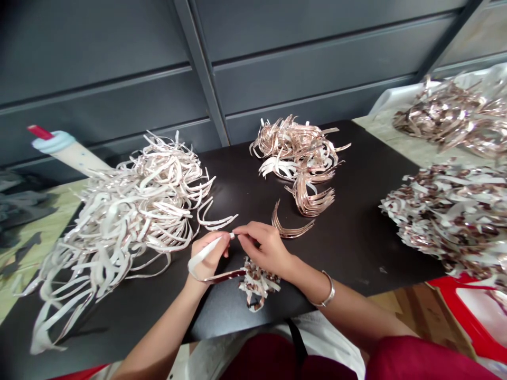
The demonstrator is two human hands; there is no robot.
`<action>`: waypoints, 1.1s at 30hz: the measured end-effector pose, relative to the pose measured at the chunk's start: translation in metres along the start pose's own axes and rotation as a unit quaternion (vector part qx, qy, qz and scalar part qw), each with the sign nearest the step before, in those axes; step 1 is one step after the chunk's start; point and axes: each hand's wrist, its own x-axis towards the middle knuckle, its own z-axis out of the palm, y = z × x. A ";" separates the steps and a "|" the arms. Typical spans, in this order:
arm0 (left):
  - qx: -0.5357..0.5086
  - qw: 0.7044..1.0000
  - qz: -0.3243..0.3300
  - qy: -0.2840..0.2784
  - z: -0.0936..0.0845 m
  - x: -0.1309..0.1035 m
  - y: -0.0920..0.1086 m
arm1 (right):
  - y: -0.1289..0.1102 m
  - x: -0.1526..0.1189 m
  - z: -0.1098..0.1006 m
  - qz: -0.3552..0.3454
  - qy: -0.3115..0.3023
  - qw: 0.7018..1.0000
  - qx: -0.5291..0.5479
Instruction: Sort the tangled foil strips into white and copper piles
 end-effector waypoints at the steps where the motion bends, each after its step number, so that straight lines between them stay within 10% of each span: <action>1: 0.001 1.000 -0.005 0.011 -0.001 0.001 -0.002 | -0.003 0.000 -0.003 0.005 -0.011 0.999 0.050; 5: -0.002 0.999 -0.021 0.050 -0.002 0.005 -0.007 | -0.014 0.000 -0.010 -0.040 -0.070 0.978 0.194; 9: -0.083 0.994 -0.062 0.043 -0.001 0.010 -0.006 | -0.017 0.001 -0.009 -0.078 -0.026 0.989 0.122; 17: -0.356 0.873 -0.191 -0.272 0.000 -0.001 -0.004 | 0.008 0.000 -0.009 -0.274 0.041 0.952 -0.128; 25: -0.193 0.975 -0.074 -0.080 0.004 -0.005 0.001 | 0.004 0.004 -0.004 -0.166 -0.010 0.982 -0.090; 33: 0.041 0.994 0.075 -0.061 -0.001 -0.002 0.007 | 0.007 0.001 -0.002 -0.125 -0.022 0.986 -0.109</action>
